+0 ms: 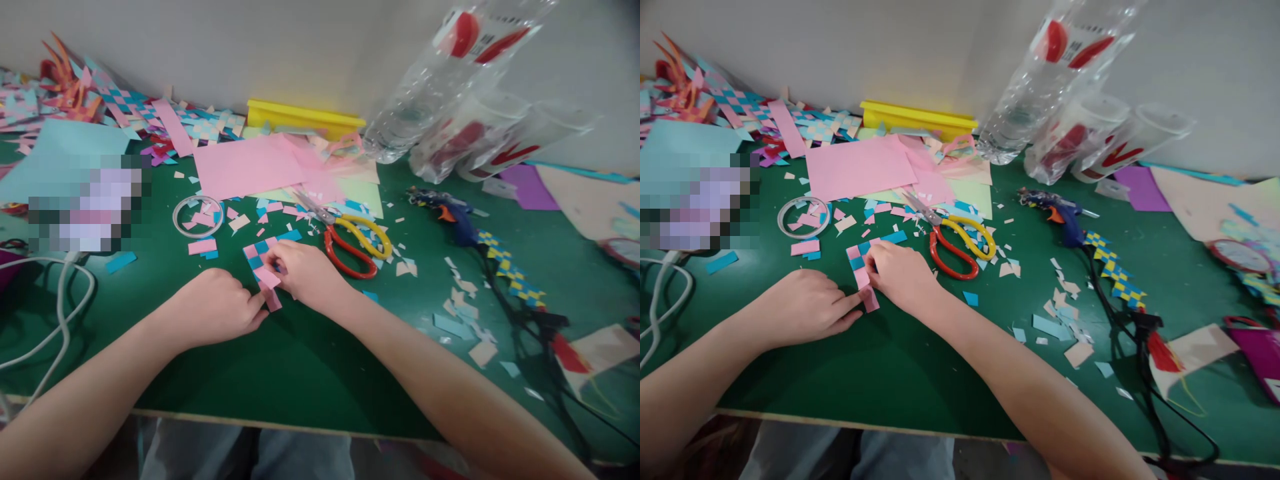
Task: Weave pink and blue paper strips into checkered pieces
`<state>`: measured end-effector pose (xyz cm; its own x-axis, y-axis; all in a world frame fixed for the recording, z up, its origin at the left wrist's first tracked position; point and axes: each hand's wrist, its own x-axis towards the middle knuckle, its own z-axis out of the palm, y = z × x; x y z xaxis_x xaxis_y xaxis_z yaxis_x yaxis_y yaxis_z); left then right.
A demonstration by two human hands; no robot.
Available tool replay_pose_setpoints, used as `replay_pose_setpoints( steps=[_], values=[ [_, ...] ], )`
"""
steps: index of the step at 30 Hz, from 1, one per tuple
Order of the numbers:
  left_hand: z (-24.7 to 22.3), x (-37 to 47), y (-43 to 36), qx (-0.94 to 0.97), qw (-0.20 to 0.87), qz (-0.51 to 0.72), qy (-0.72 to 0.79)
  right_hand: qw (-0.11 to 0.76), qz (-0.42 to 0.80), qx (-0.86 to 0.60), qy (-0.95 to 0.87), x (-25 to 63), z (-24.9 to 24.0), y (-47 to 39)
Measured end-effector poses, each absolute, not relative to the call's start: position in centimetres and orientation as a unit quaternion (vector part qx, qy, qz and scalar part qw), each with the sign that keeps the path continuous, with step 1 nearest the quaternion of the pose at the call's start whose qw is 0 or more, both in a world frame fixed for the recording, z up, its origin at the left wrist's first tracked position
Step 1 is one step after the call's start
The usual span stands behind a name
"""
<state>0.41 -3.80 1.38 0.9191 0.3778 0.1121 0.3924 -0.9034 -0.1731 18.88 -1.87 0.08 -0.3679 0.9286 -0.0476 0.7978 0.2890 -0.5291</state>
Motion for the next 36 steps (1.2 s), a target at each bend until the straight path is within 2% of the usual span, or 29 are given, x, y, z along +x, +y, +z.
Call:
replay_pose_setpoints(
  steps=[6,10,13,17,19,22,28,36],
  values=[
    [1.7,0.3,-3.6,-0.974,0.08,-0.026,-0.212,0.177,0.269,-0.53,-0.785,19.6,1.6,-1.9],
    [1.7,0.3,-3.6,-0.975,0.069,-0.026,-0.212,0.14,0.275,-0.553,-0.774,20.3,3.0,-1.7],
    [1.6,0.3,-3.5,-0.975,0.068,-0.037,-0.207,0.129,0.22,-0.59,-0.766,21.1,3.2,-1.3],
    [1.5,0.2,-3.4,-0.978,0.077,-0.05,-0.189,0.208,0.062,-0.635,-0.742,22.4,2.2,-0.5],
    [1.4,0.2,-3.4,-0.978,0.085,-0.049,-0.187,0.218,0.001,-0.598,-0.771,22.9,1.5,-0.2],
    [1.3,0.2,-3.3,-0.976,0.099,-0.056,-0.187,0.21,-0.015,-0.529,-0.822,23.2,0.7,0.1],
    [1.5,0.0,-3.1,-0.973,0.119,-0.116,-0.16,0.224,-0.07,-0.54,-0.808,22.6,0.4,-0.4],
    [2.2,-0.6,-2.8,-0.976,0.1,-0.139,-0.136,0.279,-0.022,-0.381,-0.881,21.2,-0.4,-1.2]
  ],
)
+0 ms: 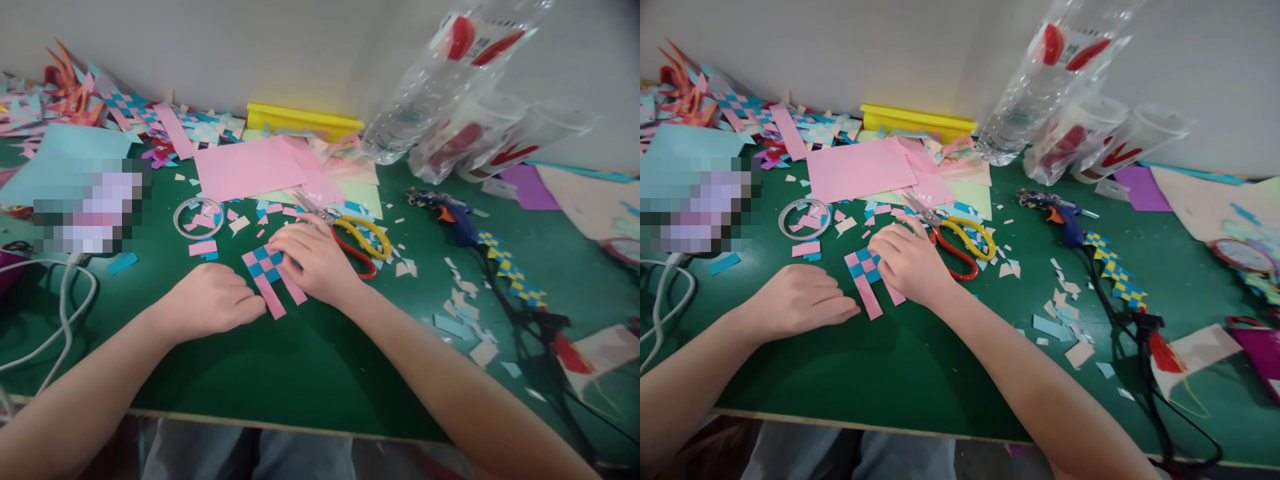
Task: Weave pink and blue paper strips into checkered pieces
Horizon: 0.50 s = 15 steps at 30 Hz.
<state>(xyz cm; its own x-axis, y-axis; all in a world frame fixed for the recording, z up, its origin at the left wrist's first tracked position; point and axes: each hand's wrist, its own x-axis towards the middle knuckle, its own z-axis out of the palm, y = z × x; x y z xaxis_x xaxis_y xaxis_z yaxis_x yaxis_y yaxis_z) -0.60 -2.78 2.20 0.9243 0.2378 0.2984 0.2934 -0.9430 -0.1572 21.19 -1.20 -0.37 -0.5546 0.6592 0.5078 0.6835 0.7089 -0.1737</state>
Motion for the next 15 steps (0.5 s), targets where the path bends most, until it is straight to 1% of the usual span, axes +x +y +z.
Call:
replay_pose_setpoints(
  steps=[2,5,10,15],
  values=[
    [2.1,-0.8,-2.5,-0.972,0.104,-0.144,-0.152,0.304,-0.047,-0.339,-0.889,20.9,-0.8,-1.3],
    [1.7,-1.1,-1.8,-0.958,0.123,-0.166,-0.199,0.335,-0.081,-0.314,-0.885,20.7,-1.2,-1.4],
    [1.1,-1.0,-0.8,-0.965,0.129,-0.131,-0.189,0.342,-0.105,-0.297,-0.885,20.8,-1.2,-1.5],
    [1.1,-0.9,-0.5,-0.965,0.123,-0.149,-0.177,0.346,-0.09,-0.23,-0.905,20.8,-0.7,-1.9]
  ],
)
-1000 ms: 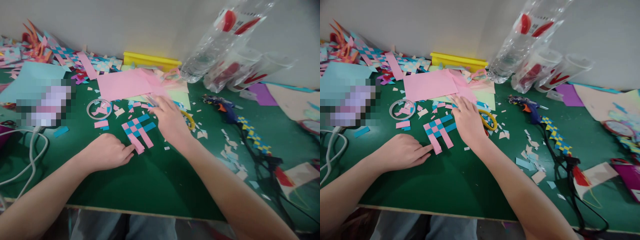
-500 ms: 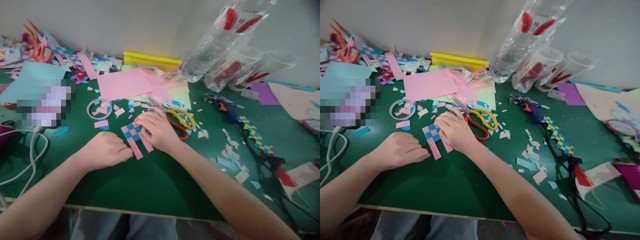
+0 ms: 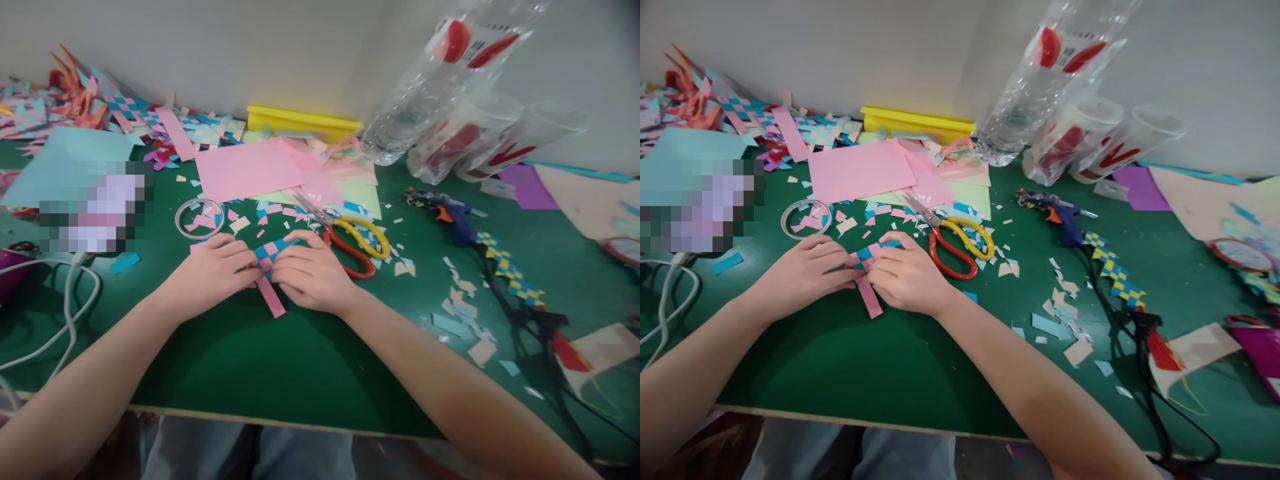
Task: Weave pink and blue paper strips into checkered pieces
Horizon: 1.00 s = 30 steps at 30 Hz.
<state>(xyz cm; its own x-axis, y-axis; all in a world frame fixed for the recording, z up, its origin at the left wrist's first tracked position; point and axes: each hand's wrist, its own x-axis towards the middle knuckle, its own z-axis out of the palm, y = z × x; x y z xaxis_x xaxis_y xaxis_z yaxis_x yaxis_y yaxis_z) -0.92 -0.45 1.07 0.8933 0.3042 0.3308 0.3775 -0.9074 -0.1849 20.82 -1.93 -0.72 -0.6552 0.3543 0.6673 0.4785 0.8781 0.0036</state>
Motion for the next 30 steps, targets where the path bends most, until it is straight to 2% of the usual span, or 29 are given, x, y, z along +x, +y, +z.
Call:
replay_pose_setpoints(
  steps=[11,25,30],
  values=[
    [0.8,-1.22,-0.01,-0.967,0.035,-0.178,-0.177,0.337,-0.13,-0.189,-0.913,20.6,-0.73,-2.17],
    [0.64,-1.34,-0.01,-0.97,0.038,-0.136,-0.196,0.314,-0.107,-0.138,-0.933,20.69,-0.91,-2.26],
    [0.75,-1.08,-0.05,-0.966,0.025,-0.16,-0.203,0.299,-0.124,-0.13,-0.937,20.55,-0.74,-2.47]
  ],
)
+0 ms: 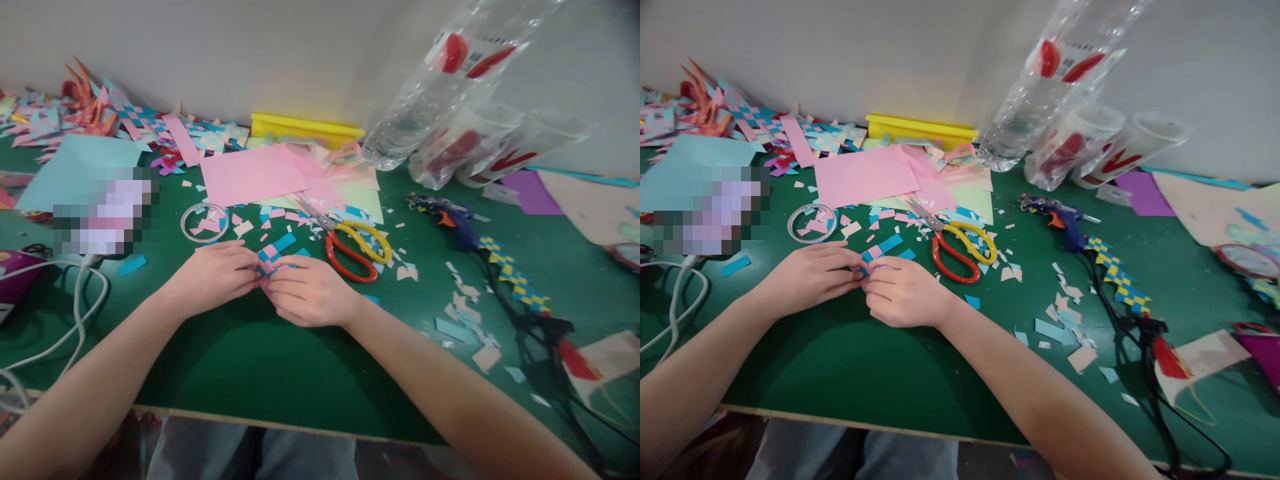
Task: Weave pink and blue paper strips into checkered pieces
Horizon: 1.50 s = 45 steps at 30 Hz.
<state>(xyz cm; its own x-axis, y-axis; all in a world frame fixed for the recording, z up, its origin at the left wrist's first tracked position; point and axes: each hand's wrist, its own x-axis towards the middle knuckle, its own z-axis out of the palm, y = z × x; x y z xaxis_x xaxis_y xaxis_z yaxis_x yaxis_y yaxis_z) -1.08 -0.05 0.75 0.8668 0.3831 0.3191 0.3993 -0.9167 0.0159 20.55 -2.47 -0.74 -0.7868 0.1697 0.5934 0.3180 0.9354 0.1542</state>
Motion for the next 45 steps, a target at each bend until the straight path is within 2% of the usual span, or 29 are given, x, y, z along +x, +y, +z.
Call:
replay_pose_setpoints(
  steps=[6,12,21,29,31,36,41,45],
  values=[
    [0.5,-1.3,-0.1,-0.966,0.025,-0.16,-0.203,0.294,-0.182,-0.108,-0.932,20.2,-0.4,-3.3],
    [0.6,-1.6,0.2,-0.96,0.061,-0.162,-0.219,0.278,-0.175,-0.1,-0.939,19.7,-0.6,-4.1],
    [1.0,-2.1,0.7,-0.925,0.107,-0.175,-0.319,0.279,-0.149,-0.08,-0.945,18.5,-0.8,-5.3],
    [1.0,-1.9,0.3,-0.905,0.106,-0.157,-0.382,0.184,-0.006,-0.098,-0.978,17.6,-0.7,-5.4],
    [0.8,-1.8,0.3,-0.911,0.1,-0.141,-0.376,0.198,0.0,-0.097,-0.975,17.5,-0.7,-5.3],
    [0.5,-1.8,0.5,-0.91,0.107,-0.133,-0.378,0.285,-0.088,-0.157,-0.942,17.9,-0.9,-4.9],
    [0.6,-3.0,0.9,-0.861,0.163,-0.189,-0.444,0.287,-0.076,-0.299,-0.907,18.3,-1.0,-4.1],
    [0.6,-3.9,1.0,-0.847,0.165,-0.182,-0.472,0.287,-0.05,-0.326,-0.899,18.4,-1.2,-3.8]
  ],
)
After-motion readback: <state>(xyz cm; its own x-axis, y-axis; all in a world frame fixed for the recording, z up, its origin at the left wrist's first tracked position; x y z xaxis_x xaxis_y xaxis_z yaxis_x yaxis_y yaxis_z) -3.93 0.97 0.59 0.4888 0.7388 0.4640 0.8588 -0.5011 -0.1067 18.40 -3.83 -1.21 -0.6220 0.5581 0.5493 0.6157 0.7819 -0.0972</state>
